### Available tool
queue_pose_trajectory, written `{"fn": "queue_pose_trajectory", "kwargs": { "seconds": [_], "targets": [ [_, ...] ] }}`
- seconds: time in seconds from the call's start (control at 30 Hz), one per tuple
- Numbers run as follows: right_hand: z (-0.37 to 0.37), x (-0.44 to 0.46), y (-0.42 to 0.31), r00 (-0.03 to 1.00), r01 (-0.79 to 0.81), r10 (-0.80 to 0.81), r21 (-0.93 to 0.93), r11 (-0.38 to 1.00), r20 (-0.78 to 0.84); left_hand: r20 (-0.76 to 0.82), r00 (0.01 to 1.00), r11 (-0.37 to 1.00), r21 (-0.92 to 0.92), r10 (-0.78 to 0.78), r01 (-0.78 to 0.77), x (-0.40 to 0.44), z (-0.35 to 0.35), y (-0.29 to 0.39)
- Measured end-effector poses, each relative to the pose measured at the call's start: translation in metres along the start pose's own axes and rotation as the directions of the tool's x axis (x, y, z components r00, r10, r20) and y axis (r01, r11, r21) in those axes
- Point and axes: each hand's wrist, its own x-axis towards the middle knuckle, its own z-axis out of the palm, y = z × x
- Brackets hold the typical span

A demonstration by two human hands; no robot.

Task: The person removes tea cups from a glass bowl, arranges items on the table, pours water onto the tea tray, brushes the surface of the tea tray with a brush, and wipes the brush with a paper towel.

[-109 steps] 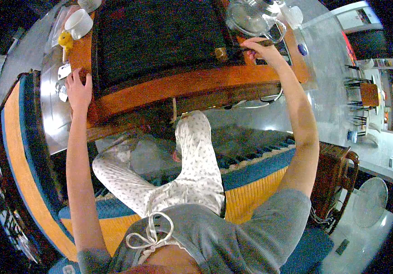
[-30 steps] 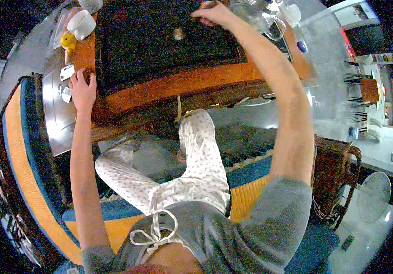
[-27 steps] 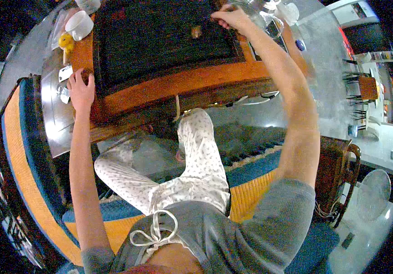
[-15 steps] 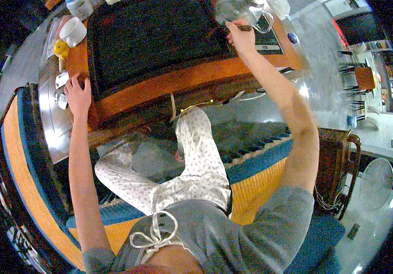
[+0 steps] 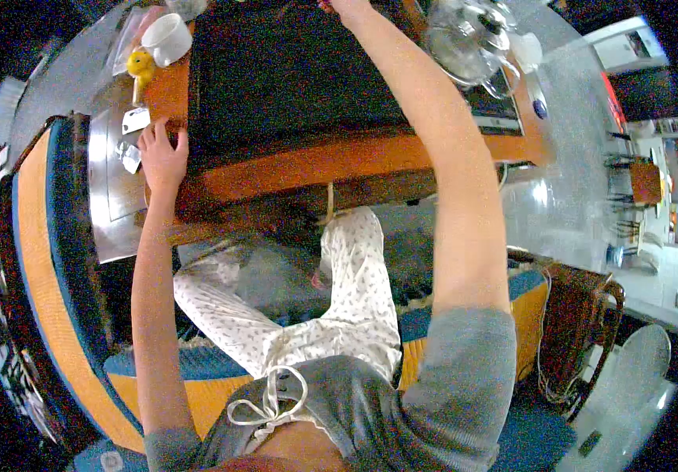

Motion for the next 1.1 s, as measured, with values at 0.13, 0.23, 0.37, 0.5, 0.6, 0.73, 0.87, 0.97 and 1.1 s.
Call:
{"fn": "queue_pose_trajectory", "kwargs": {
  "seconds": [0.13,0.23,0.37,0.5,0.6,0.73,0.87,0.97,1.1],
  "targets": [
    [0.053,0.067,0.02,0.977,-0.055,0.061,-0.035,0.998,0.205,0.02,1.0,1.0,-0.03,-0.01,0.011,0.001,-0.002,0.001],
    [0.085,0.099,0.041,0.978,-0.078,0.078,-0.008,0.997,0.192,0.041,0.999,0.999,-0.032,-0.033,0.034,0.002,-0.005,0.004],
    [0.094,0.101,0.047,0.97,-0.104,0.111,-0.04,0.994,0.217,0.064,0.997,0.999,0.016,-0.041,0.04,0.003,-0.005,0.004],
    [0.057,0.101,0.044,0.954,-0.153,0.158,-0.037,0.987,0.256,0.095,0.995,0.998,0.047,-0.043,0.038,0.003,-0.007,0.004],
    [0.014,0.121,0.063,0.985,-0.052,0.049,0.016,0.998,0.163,0.1,0.994,0.998,0.047,-0.042,0.038,0.003,-0.005,0.004],
    [-0.042,0.126,0.06,0.994,-0.068,0.069,-0.009,0.998,0.089,0.094,0.995,0.998,0.047,-0.044,0.04,0.003,-0.006,0.005],
    [-0.08,0.128,0.047,0.997,-0.049,0.034,-0.244,0.969,-0.066,0.078,0.996,0.998,0.052,-0.037,0.033,0.002,-0.004,0.003],
    [-0.096,0.128,0.033,0.995,0.063,-0.085,-0.301,0.952,-0.061,0.08,0.996,0.999,0.04,-0.038,0.035,0.002,-0.005,0.004],
    [-0.062,0.121,0.02,0.992,-0.013,-0.019,-0.261,0.965,-0.121,0.079,0.996,0.998,0.043,-0.042,0.038,0.001,-0.004,0.004]
  ]
}}
